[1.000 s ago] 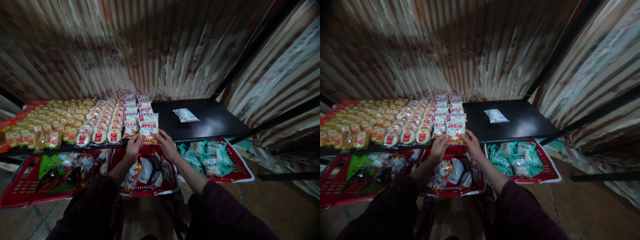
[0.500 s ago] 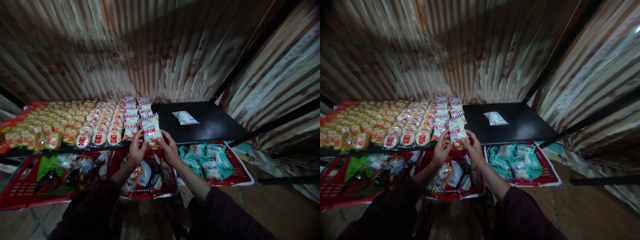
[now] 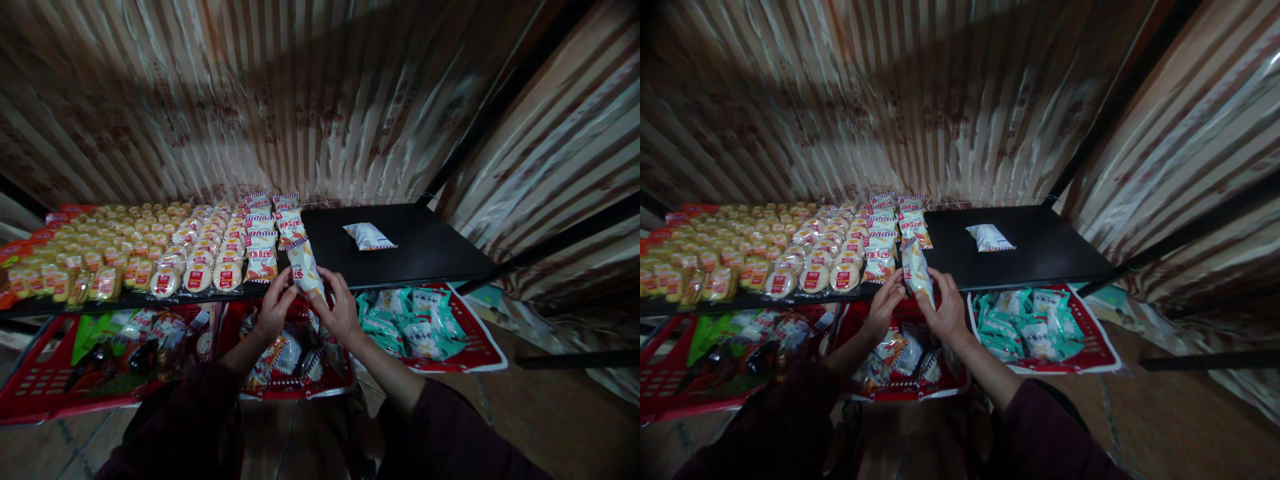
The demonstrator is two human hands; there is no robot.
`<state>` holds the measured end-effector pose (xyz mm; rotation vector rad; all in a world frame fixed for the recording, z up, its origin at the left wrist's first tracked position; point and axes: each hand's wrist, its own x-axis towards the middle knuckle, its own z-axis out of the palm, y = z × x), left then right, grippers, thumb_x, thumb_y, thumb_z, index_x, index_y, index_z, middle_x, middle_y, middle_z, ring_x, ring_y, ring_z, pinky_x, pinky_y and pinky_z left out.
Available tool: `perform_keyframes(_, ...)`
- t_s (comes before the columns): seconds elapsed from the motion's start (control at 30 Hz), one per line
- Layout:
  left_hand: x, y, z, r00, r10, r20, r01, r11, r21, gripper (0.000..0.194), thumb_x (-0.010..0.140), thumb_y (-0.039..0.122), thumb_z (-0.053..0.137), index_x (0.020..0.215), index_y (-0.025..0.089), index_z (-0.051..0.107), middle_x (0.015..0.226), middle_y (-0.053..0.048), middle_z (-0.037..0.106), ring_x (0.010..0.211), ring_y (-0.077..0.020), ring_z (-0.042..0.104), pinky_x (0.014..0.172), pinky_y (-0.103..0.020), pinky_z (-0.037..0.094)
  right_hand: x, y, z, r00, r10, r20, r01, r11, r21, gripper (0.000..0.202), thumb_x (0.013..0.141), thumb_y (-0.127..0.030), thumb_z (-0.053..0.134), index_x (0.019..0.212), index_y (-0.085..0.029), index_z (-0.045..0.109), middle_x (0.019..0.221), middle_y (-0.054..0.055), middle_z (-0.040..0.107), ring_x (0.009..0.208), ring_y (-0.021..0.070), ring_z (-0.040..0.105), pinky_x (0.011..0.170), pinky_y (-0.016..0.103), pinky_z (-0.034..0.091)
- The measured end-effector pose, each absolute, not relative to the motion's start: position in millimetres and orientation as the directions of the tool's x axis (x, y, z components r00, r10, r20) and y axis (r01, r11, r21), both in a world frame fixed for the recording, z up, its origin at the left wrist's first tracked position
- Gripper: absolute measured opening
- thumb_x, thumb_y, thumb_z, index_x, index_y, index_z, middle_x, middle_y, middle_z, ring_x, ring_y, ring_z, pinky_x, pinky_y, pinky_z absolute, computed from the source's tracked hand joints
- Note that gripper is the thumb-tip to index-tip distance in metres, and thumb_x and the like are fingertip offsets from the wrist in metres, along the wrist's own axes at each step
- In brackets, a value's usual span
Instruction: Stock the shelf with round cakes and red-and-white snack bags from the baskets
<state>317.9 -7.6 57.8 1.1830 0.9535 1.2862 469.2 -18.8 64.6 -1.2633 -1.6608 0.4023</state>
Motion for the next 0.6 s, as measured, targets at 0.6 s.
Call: perform_keyframes(0.6, 321.6, -4.2, 49.3, 0.098, 0.99, -0.097, -0.52, 0.134, 0.844, 0.055, 0.071, 0.045, 0.072, 0.113, 0.012, 0.063, 0.106, -0.01, 0.069, 0.103, -0.0242, 0.062, 0.094, -0.034, 0.043, 448.3, -40.8, 51.9, -0.307, 0.73, 0.61, 0.597, 0.647, -0.474, 0.043, 0.089, -0.03, 0.048, 0.131, -0.025, 0.048, 0.136, 0.011, 0.047, 0.127, 0.0269, 0.042, 0.104, 0.05, 0.037)
